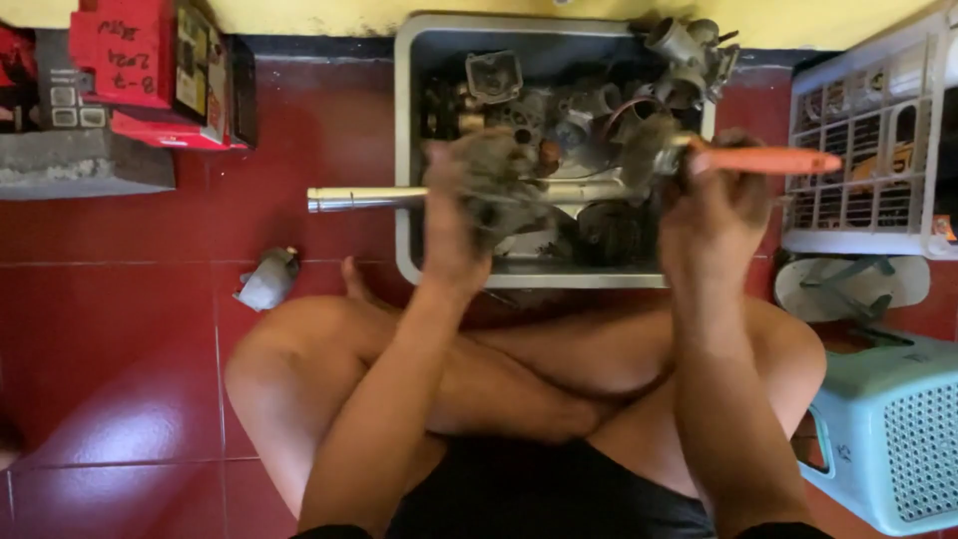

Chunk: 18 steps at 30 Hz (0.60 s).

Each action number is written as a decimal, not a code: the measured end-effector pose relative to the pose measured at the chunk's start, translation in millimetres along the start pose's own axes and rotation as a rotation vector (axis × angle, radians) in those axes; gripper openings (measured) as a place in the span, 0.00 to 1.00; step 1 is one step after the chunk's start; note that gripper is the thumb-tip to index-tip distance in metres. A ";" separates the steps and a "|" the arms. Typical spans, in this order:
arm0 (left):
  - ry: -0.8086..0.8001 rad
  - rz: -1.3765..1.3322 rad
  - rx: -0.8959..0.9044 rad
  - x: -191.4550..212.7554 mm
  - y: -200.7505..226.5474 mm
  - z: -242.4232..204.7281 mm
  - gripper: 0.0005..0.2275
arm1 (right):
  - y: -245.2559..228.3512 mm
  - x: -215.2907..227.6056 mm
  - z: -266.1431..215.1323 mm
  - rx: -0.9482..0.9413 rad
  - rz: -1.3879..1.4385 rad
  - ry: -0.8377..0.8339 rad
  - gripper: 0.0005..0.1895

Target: The person sits on the floor and scrubs a carburetor with an orange brush, then uses a screwdriver to clean internal parts. The person handles the carburetor and other engine parts in a plastic tub.

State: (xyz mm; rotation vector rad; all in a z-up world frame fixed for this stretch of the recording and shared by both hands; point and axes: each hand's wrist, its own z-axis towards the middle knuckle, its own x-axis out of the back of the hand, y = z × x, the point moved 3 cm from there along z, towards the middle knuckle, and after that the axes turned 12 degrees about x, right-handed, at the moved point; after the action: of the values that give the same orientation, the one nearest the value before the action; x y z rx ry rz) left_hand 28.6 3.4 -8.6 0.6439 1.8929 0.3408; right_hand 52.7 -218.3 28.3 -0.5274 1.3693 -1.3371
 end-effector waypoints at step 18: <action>-0.016 0.735 -0.465 -25.6 -0.2 -27.7 0.20 | -33.4 -45.0 -44.3 0.623 -0.558 -0.838 0.06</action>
State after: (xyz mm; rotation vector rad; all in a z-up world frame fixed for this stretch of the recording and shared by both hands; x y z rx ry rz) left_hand 10.8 -10.0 21.9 0.9903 1.4218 1.1964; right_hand 15.2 -169.7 65.0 -0.9251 0.0916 -1.6085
